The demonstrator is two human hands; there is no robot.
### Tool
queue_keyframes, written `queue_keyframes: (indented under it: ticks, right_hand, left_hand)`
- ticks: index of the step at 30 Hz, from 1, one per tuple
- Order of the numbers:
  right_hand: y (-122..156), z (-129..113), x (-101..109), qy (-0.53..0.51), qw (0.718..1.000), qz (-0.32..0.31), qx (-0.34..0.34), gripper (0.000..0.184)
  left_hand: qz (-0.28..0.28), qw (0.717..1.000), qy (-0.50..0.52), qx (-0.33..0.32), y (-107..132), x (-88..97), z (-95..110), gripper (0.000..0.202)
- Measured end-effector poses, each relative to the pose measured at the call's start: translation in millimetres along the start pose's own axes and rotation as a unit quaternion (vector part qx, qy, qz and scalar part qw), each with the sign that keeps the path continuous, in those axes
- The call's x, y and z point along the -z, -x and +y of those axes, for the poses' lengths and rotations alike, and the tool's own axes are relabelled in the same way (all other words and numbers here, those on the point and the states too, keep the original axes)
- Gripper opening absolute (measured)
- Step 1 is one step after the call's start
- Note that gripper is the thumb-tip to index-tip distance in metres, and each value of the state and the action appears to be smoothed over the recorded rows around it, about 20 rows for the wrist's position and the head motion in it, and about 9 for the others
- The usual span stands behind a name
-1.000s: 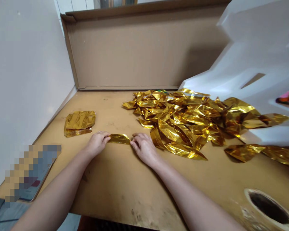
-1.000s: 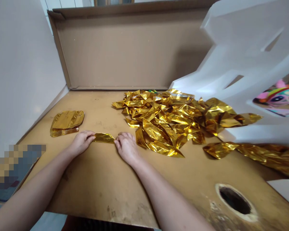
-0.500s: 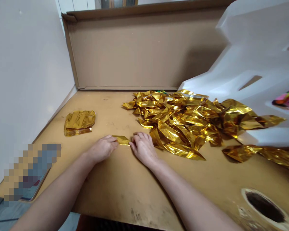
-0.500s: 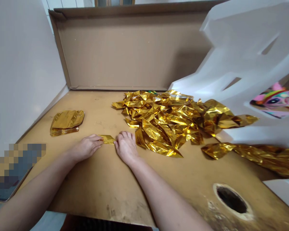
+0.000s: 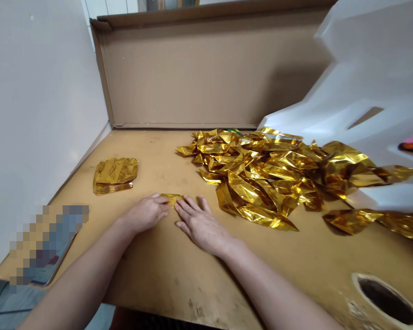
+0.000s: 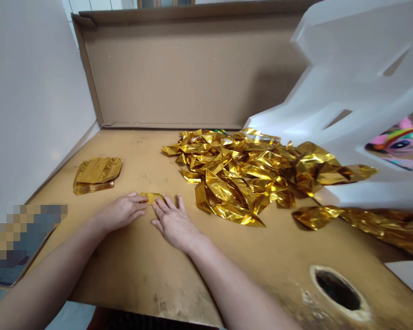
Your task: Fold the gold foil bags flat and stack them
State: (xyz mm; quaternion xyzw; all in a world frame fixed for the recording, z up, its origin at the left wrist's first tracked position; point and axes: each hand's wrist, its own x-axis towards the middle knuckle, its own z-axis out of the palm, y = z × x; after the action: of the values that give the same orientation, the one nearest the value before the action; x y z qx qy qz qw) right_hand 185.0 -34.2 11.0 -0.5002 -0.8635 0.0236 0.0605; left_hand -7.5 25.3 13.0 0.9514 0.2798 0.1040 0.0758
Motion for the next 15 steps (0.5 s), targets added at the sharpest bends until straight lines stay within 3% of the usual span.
queue_keyframes:
  ticks: [10,15]
  right_hand:
    - [12,17,16,0.032,0.998,-0.019,-0.043,0.039]
    - [14,23,19,0.016,0.999,-0.001,-0.045,0.036]
  left_hand:
    - [-0.004,0.999,0.038,-0.02,10,4.9,-21,0.025]
    - [0.016,0.999,0.039,0.015,15,7.5,-30,0.024]
